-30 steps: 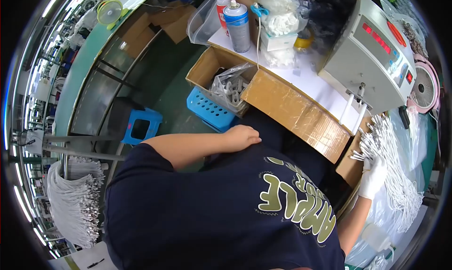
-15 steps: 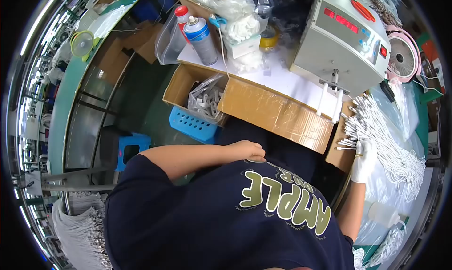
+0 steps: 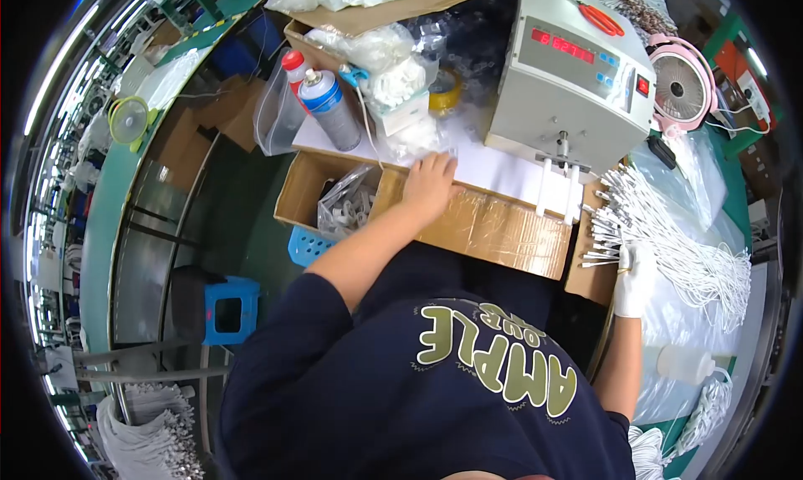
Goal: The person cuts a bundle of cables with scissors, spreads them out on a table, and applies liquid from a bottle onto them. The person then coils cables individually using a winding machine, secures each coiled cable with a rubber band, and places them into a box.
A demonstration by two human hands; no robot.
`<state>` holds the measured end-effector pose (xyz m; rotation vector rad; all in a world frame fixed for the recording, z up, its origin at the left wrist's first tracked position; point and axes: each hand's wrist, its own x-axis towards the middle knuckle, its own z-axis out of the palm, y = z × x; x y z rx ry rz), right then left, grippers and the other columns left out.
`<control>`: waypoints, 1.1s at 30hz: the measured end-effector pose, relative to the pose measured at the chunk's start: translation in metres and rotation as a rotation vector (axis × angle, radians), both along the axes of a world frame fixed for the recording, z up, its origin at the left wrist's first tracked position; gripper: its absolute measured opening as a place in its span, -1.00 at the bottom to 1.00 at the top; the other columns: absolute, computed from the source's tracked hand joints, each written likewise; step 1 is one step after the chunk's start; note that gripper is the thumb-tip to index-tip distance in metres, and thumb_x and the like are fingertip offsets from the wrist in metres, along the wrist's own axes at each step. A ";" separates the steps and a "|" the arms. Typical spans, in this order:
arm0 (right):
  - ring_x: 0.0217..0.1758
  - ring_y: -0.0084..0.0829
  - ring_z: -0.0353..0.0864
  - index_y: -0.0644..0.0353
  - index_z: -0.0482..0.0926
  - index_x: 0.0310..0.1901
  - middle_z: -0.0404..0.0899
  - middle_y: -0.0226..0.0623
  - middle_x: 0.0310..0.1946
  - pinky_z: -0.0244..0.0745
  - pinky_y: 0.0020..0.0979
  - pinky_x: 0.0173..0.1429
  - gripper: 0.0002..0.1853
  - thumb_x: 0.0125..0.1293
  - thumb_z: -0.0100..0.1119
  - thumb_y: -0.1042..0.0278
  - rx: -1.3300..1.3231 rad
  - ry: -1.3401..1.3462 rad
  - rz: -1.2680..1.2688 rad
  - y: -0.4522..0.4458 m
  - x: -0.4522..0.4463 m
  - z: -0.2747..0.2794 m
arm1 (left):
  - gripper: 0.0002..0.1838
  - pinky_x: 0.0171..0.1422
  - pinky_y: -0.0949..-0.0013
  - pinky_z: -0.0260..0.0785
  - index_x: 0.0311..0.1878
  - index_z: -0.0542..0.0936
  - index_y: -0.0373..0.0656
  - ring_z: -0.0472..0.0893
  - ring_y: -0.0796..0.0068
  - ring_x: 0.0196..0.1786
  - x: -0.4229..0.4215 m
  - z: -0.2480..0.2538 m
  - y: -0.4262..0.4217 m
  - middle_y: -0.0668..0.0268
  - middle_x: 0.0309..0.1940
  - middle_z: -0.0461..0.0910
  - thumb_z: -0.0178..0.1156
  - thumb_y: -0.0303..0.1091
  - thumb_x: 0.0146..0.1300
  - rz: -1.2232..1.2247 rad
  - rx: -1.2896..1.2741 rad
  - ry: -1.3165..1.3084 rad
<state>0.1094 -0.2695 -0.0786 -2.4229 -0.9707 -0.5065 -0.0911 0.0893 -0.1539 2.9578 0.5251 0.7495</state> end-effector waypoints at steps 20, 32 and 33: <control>-0.33 -0.16 0.59 0.12 0.55 -0.33 0.51 -0.21 -0.46 0.48 -0.22 -0.25 -0.90 0.25 0.18 0.31 -0.134 -0.046 0.365 0.101 -0.030 0.088 | -0.53 0.24 0.13 0.28 0.10 0.54 -0.16 0.42 0.22 0.17 -0.005 -0.017 -0.001 0.27 0.12 0.49 0.31 -0.29 0.09 -0.247 -0.052 0.010; -0.47 -0.21 0.55 0.08 0.52 -0.40 0.48 -0.27 -0.53 0.42 -0.21 -0.38 -0.82 0.27 0.19 0.20 -0.219 -0.156 0.381 0.069 0.024 0.031 | -0.61 0.19 0.14 0.26 0.03 0.58 -0.16 0.44 0.22 0.12 0.009 -0.020 0.004 0.25 -0.03 0.52 0.30 -0.33 0.09 -0.234 -0.052 0.041; -0.45 -0.19 0.55 0.08 0.51 -0.42 0.47 -0.27 -0.53 0.43 -0.21 -0.37 -0.78 0.31 0.18 0.16 -0.179 -0.087 0.381 0.066 0.021 0.034 | -0.63 0.20 0.12 0.27 0.00 0.59 -0.16 0.45 0.21 0.13 0.010 -0.020 0.007 0.25 -0.03 0.53 0.30 -0.34 0.08 -0.271 -0.083 0.011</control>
